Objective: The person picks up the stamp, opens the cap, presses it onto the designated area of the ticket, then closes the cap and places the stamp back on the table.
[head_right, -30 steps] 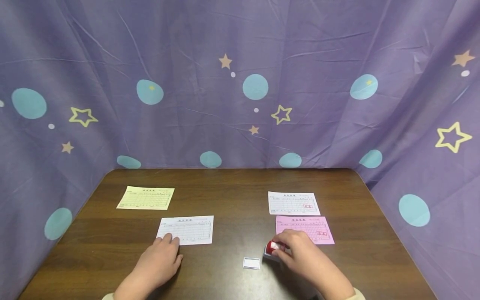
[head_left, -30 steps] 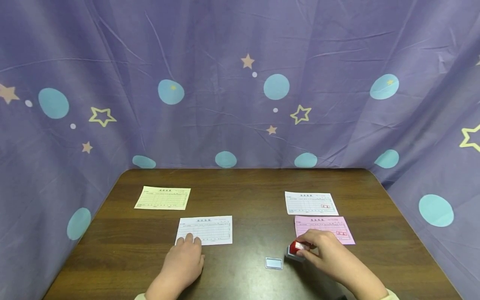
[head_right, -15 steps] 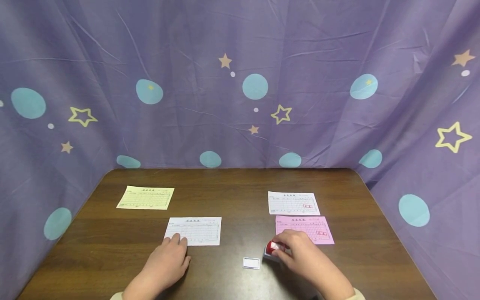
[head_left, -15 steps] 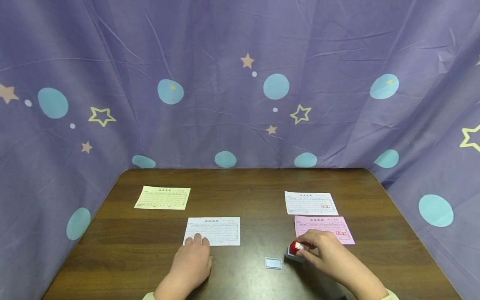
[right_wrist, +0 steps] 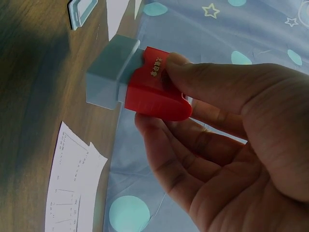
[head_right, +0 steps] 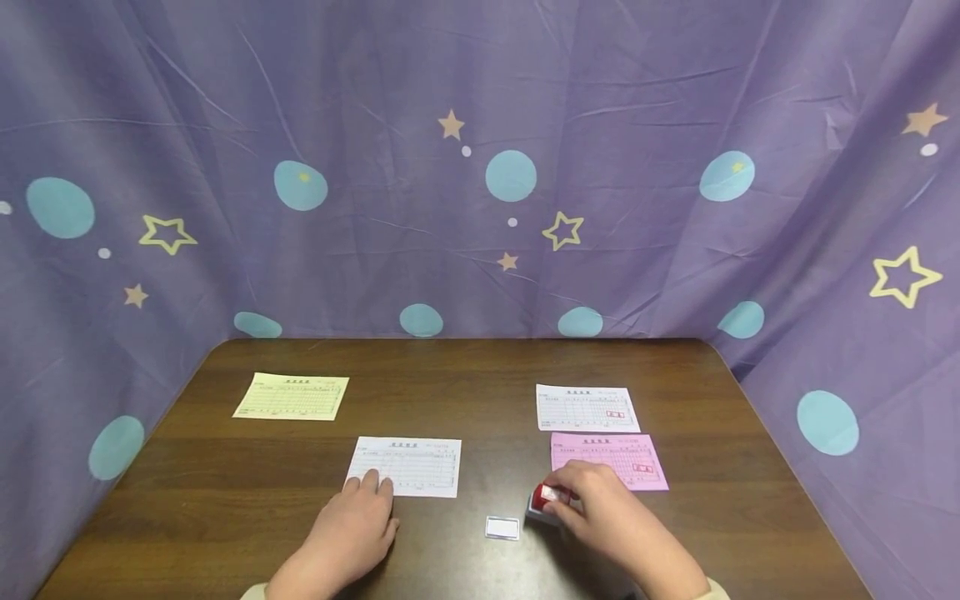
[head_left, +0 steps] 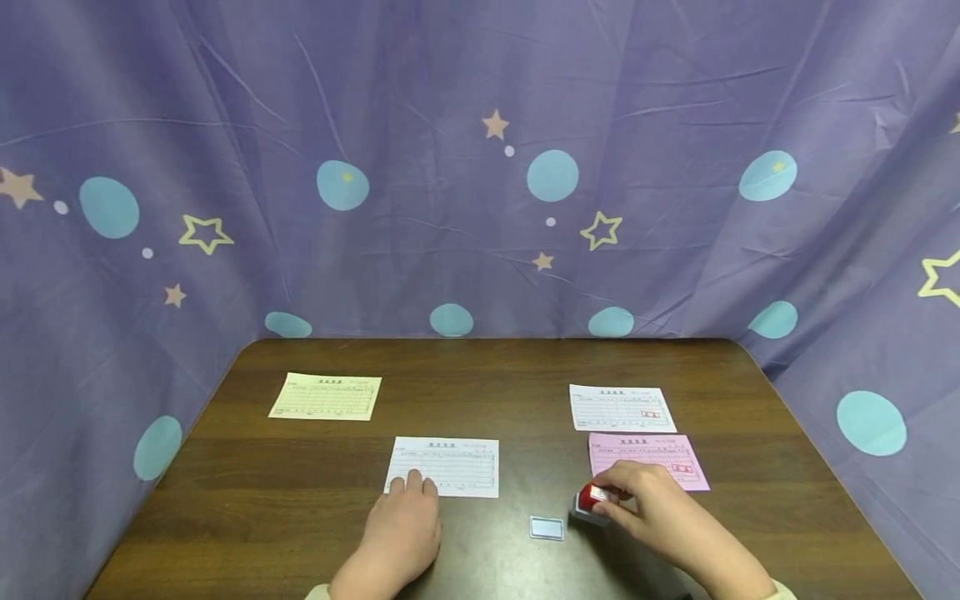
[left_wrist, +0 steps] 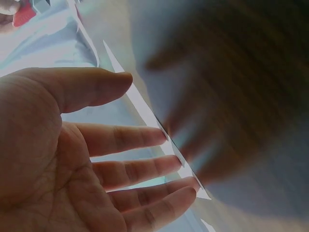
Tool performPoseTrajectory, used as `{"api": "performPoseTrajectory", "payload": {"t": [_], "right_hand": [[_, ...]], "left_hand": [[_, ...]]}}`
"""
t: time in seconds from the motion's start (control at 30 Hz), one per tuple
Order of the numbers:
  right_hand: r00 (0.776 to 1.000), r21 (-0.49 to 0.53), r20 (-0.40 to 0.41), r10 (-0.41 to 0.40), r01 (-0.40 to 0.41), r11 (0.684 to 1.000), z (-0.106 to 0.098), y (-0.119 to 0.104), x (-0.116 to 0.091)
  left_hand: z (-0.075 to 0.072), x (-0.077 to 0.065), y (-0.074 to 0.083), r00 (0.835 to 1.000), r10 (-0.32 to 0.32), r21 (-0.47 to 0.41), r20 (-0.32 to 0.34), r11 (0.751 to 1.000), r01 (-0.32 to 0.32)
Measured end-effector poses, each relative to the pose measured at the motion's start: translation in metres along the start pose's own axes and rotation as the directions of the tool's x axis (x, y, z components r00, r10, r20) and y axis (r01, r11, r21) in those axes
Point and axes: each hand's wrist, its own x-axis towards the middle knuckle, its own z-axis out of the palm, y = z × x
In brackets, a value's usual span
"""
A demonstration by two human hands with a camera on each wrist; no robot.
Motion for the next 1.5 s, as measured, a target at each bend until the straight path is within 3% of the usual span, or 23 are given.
{"api": "performPoseTrajectory", "payload": {"t": [0.57, 0.83, 1.07, 1.5], "right_hand": [[1.0, 0.006, -0.005, -0.005, 0.005, 1.0, 0.001, 0.0, 0.0], [1.0, -0.003, -0.018, -0.023, 0.023, 1.0, 0.0, -0.001, 0.001], [1.0, 0.01, -0.015, -0.016, 0.016, 1.0, 0.0, -0.001, 0.0], [0.999, 0.002, -0.022, -0.027, 0.027, 1.0, 0.0, 0.0, 0.0]], "left_hand": [[-0.003, 0.007, 0.018, 1.0, 0.021, 0.006, 0.017, 1.0, -0.021], [-0.002, 0.008, 0.023, 0.999, 0.025, 0.009, -0.025, 1.0, -0.025], [-0.001, 0.009, 0.028, 1.0, 0.024, 0.02, -0.007, 1.0, -0.023], [-0.009, 0.006, 0.018, 0.999, 0.05, -0.019, 0.003, 0.999, -0.05]]}}
